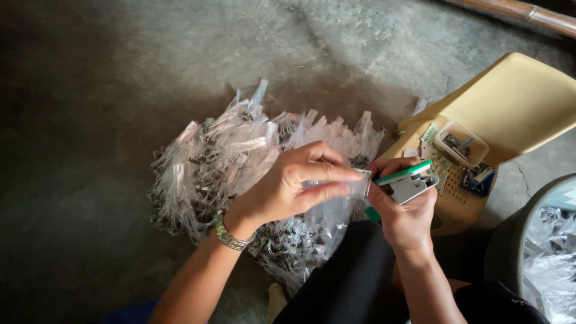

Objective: Stapling paper labels onto small plastic packages manually.

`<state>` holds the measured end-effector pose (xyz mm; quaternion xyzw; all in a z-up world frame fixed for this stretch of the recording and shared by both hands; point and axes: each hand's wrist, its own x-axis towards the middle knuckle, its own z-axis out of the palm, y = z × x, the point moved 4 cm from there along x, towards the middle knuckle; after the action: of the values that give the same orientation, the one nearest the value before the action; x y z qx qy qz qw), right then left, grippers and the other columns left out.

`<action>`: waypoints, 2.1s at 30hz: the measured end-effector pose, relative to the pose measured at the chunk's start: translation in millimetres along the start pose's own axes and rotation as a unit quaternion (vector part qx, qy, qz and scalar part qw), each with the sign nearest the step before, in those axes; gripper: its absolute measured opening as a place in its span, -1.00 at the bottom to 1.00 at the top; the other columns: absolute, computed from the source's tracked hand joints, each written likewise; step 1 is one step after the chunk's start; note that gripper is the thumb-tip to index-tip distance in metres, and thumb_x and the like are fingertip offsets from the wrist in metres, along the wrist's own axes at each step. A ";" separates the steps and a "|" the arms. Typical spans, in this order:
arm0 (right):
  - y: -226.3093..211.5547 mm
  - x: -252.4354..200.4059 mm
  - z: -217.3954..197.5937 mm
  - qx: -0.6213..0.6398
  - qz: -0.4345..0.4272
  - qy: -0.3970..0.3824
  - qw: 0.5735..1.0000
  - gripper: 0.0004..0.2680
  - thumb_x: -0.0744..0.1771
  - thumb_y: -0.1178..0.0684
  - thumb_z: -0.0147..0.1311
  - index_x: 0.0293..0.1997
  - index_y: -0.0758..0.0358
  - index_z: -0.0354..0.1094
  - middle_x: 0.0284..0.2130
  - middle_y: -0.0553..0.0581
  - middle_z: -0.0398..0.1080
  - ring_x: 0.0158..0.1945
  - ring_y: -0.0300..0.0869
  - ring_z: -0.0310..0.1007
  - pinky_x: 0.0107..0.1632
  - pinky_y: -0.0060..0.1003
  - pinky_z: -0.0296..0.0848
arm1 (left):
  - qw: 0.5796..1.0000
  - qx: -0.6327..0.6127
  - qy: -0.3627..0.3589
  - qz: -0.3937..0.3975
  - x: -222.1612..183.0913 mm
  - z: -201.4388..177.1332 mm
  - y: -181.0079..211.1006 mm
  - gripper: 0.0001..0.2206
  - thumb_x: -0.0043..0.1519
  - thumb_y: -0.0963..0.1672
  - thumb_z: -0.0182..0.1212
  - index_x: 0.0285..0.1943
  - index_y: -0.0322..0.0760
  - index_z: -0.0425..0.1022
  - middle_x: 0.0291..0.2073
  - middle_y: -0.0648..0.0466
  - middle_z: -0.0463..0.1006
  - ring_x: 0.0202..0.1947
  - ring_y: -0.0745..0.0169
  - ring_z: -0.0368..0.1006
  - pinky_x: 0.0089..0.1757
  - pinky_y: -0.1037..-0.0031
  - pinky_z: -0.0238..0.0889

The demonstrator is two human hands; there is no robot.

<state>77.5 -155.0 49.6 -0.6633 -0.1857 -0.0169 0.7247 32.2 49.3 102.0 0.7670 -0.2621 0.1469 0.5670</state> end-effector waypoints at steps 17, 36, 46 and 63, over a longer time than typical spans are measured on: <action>-24.4 27.9 7.8 0.002 -0.091 0.160 0.983 -0.92 0.45 0.11 0.11 -0.08 0.20 0.28 -0.13 0.17 0.46 -0.11 -0.16 0.51 0.00 -0.32 0.49 | 0.981 0.066 0.179 -0.038 -15.2 30.5 -46.8 -0.87 0.09 -0.23 0.43 -0.26 -0.17 0.59 -0.47 0.07 0.58 -0.39 0.09 0.56 -0.27 0.38 0.42; 25.3 42.5 12.0 -0.159 0.009 0.089 0.983 -0.66 0.38 -0.15 0.27 -0.51 0.20 0.29 -0.65 -0.04 0.24 -0.54 -0.35 0.13 -0.41 -0.38 0.18 | 0.976 0.061 0.187 -0.095 -19.9 58.6 -47.1 -0.83 0.02 -0.22 0.45 -0.34 -0.27 0.50 -0.64 -0.02 0.41 -0.59 -0.01 0.43 -0.46 0.37 0.29; 52.5 35.1 1.5 -0.173 0.038 0.118 0.977 -0.67 0.39 -0.11 0.27 -0.55 0.13 0.29 -0.68 -0.08 0.22 -0.54 -0.38 0.13 -0.41 -0.45 0.18 | 0.972 0.046 0.164 -0.160 -30.0 72.0 -66.3 -0.82 -0.01 -0.19 0.46 -0.41 -0.23 0.47 -0.69 0.07 0.38 -0.62 0.18 0.38 -0.48 0.44 0.24; 97.6 -17.0 -58.1 -0.029 0.217 0.106 0.970 -0.71 0.08 0.33 0.49 -0.25 0.33 0.49 -0.41 0.20 0.54 -0.33 -0.15 0.54 -0.18 -0.19 0.52 | 0.949 -0.118 0.145 -0.252 -24.1 56.4 -101.2 -0.63 -0.09 -0.14 0.58 -0.25 -0.28 0.42 -0.58 0.15 0.38 -0.59 0.42 0.30 -0.52 0.58 0.22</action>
<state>102.5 -203.3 -51.6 -0.7032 0.0415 0.0654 0.7068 66.0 23.8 -8.5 0.7059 0.0098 0.0767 0.7041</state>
